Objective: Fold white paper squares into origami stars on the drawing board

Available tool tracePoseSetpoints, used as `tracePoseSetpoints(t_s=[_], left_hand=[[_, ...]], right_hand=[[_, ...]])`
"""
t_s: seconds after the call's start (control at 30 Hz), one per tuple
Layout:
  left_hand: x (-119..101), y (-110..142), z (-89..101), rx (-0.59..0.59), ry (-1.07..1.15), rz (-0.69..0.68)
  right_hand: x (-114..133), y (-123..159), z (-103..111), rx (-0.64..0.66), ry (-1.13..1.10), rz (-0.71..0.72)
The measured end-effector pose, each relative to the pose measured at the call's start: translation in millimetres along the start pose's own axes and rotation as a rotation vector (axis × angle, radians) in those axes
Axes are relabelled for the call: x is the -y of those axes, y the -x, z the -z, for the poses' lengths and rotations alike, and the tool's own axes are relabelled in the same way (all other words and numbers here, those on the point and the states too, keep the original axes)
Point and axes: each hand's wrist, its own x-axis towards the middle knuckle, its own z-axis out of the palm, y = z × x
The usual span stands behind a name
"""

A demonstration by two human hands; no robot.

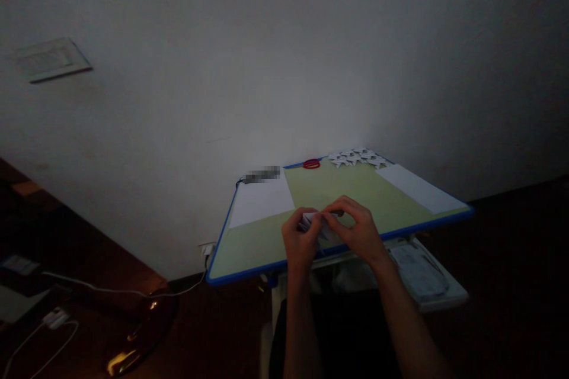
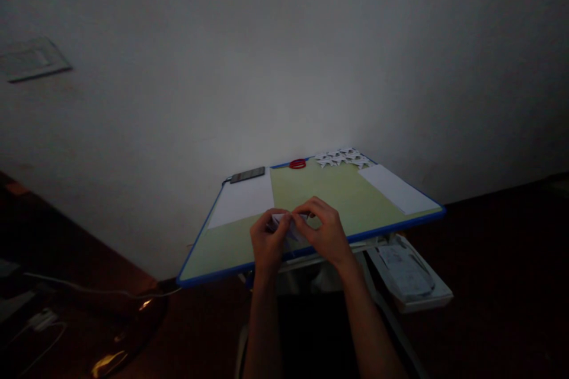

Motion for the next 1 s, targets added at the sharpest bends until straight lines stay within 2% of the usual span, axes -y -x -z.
tracePoseSetpoints(t_s=[0.17, 0.57, 1.0], left_hand=[[0.7, -0.2, -1.3, 0.028, -0.029, -0.008], [0.7, 0.8, -2.3, 0.010, -0.028, -0.021], [-2.3, -2.1, -5.5, -0.089, -0.016, 0.024]], right_hand=[[-4.2, 0.0, 0.5, -0.022, 0.015, -0.019], [-2.5, -1.3, 0.4, -0.031, -0.021, -0.057], [-10.5, -0.7, 0.3, -0.050, -0.077, -0.063]])
